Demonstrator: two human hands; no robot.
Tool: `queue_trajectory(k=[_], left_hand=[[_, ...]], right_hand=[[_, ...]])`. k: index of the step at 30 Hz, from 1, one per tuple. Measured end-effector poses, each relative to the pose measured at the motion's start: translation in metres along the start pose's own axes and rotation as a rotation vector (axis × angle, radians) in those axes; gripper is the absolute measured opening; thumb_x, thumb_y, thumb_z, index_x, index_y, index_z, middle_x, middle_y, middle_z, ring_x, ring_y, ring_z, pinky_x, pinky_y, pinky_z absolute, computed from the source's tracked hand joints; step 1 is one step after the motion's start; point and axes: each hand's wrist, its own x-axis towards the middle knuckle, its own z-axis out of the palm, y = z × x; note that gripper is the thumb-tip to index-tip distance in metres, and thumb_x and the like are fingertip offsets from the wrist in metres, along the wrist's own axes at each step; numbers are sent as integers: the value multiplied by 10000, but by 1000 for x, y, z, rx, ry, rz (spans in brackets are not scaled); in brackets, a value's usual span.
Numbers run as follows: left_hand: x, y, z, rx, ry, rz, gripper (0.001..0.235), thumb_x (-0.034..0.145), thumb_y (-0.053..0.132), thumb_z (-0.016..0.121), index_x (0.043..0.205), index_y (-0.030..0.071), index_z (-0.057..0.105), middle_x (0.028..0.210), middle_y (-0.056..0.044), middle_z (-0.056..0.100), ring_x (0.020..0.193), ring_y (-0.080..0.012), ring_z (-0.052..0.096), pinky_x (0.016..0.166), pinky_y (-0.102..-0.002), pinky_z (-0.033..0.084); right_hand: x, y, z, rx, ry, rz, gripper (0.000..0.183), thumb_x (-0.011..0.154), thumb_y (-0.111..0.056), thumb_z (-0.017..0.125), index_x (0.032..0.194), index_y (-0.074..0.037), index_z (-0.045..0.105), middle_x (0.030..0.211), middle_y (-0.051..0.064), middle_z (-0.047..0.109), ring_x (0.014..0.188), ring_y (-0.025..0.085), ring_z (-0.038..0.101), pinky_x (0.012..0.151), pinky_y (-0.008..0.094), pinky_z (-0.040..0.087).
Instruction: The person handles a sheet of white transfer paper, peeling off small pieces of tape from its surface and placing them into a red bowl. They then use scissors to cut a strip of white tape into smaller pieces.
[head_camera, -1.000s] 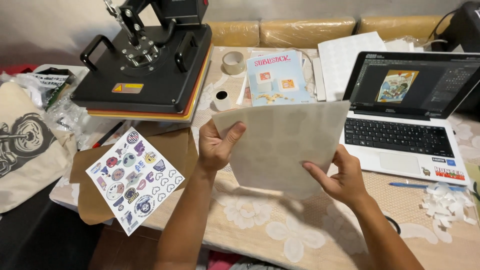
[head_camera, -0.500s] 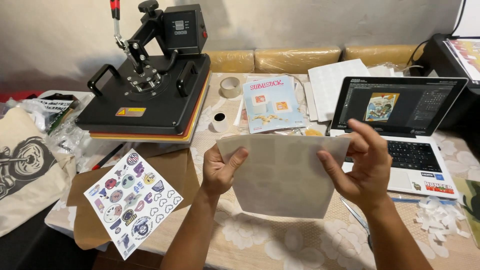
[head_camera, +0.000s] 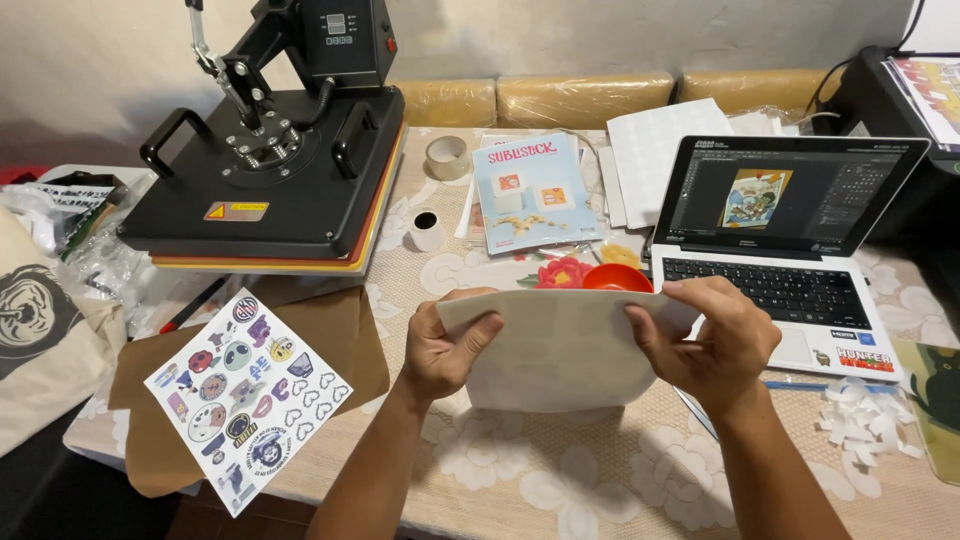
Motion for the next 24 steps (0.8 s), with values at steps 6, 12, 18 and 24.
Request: queue_trajectory(k=[6, 12, 18, 24], left_hand=[[-12, 0, 8, 27, -29, 43, 170, 959, -8, 854, 1125, -43, 860, 852, -200, 870, 826, -155, 754, 689, -396, 667], [-11, 7, 13, 80, 27, 25, 101, 971, 17, 838, 1050, -37, 873, 766, -210, 848, 698, -205, 783, 630, -387, 657], [-15, 20, 10, 113, 132, -103, 226, 1009, 160, 864, 1188, 24, 832, 1152, -106, 856, 1085, -272, 835, 965, -377, 719], [-13, 12, 11, 122, 154, -187, 217, 1042, 208, 822, 1157, 27, 853, 1106, -41, 862, 1064, -209, 823, 952, -337, 684]], right_hand=[[-3, -6, -2, -20, 4, -27, 322, 881, -42, 1010, 1132, 53, 830, 825, 171, 770, 611, 260, 673, 563, 366, 550], [-24, 10, -8, 156, 20, 111, 720, 863, 0, 972, 1426, 221, 582, 903, 269, 739, 688, 301, 733, 696, 405, 628], [-53, -1, -15, 329, -63, 479, 996, 851, -59, 943, 1687, -20, 404, 1122, 153, 704, 1062, 184, 711, 963, 312, 667], [-125, -3, -11, 71, -424, 761, 788, 746, -252, 1031, 1388, -23, 636, 1118, 98, 805, 865, 170, 790, 711, 269, 685]])
